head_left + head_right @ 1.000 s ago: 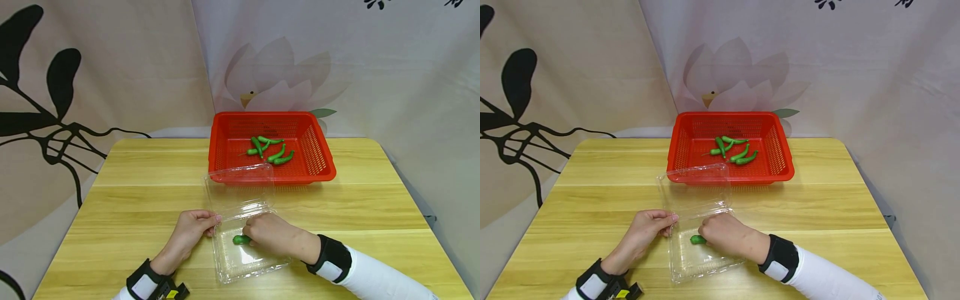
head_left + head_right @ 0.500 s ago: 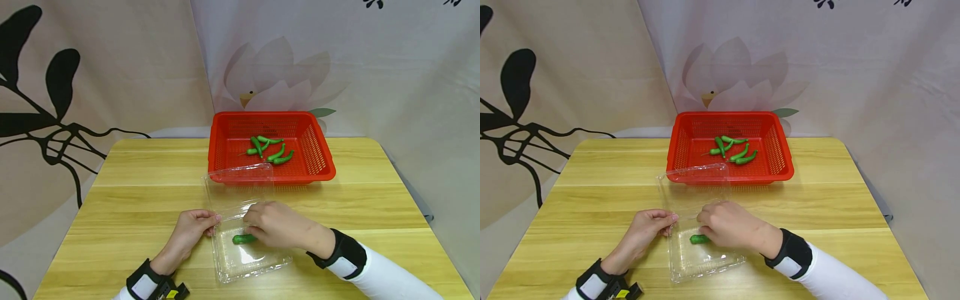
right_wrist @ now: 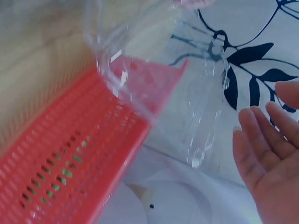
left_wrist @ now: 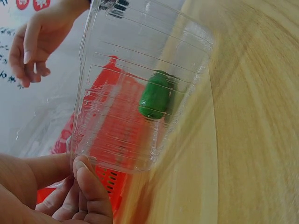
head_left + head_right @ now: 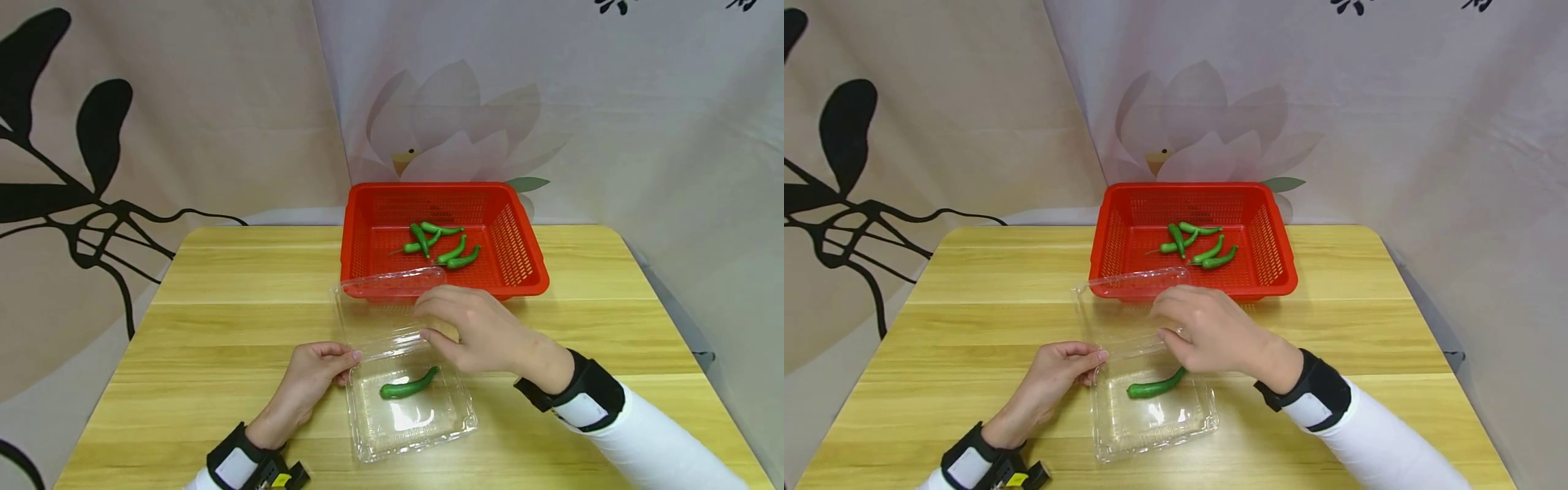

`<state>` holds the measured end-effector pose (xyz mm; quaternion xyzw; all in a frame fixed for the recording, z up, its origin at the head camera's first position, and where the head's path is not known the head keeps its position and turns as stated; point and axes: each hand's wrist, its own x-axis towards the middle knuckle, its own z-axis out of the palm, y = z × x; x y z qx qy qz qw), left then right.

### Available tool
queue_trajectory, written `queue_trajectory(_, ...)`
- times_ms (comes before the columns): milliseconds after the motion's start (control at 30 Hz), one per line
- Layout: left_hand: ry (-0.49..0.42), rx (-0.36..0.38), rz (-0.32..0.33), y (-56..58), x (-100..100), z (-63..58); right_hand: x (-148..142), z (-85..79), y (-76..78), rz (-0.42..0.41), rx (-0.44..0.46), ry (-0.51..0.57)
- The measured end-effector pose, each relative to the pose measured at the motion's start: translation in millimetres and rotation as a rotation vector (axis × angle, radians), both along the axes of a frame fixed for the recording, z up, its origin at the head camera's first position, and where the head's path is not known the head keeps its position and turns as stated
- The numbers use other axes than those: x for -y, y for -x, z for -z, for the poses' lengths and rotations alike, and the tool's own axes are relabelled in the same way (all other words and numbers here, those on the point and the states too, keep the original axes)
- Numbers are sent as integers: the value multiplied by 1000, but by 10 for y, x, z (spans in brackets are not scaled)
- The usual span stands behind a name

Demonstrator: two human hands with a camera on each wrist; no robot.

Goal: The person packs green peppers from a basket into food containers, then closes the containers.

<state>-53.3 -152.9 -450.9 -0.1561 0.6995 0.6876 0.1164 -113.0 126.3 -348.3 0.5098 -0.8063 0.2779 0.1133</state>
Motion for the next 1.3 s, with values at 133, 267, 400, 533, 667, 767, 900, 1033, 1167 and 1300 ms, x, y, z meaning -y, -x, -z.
queue_trajectory(133,-4,-3,11,2,3,-5,-51,-68,128,5,-36,51)
queue_trajectory(267,-5,-7,13,2,9,-2,-100,-137,259,31,-49,59)
queue_trajectory(400,-4,-7,14,7,8,8,-161,-191,404,77,-30,46)
queue_trajectory(533,-3,-4,15,7,7,14,-209,-231,556,134,19,2)
queue_trajectory(667,-6,0,20,5,6,4,-218,-268,696,214,114,-78)
queue_trajectory(767,-6,0,20,6,8,1,-174,-293,795,262,171,-149)
queue_trajectory(900,-2,4,23,6,14,12,-93,-305,930,297,206,-220)
queue_trajectory(1033,-1,11,24,1,16,21,-58,-300,1067,332,250,-266)
queue_trajectory(1167,8,11,21,-1,17,20,-62,-265,1221,363,289,-313)
queue_trajectory(1300,13,8,23,2,20,19,-76,-187,1369,389,329,-356)
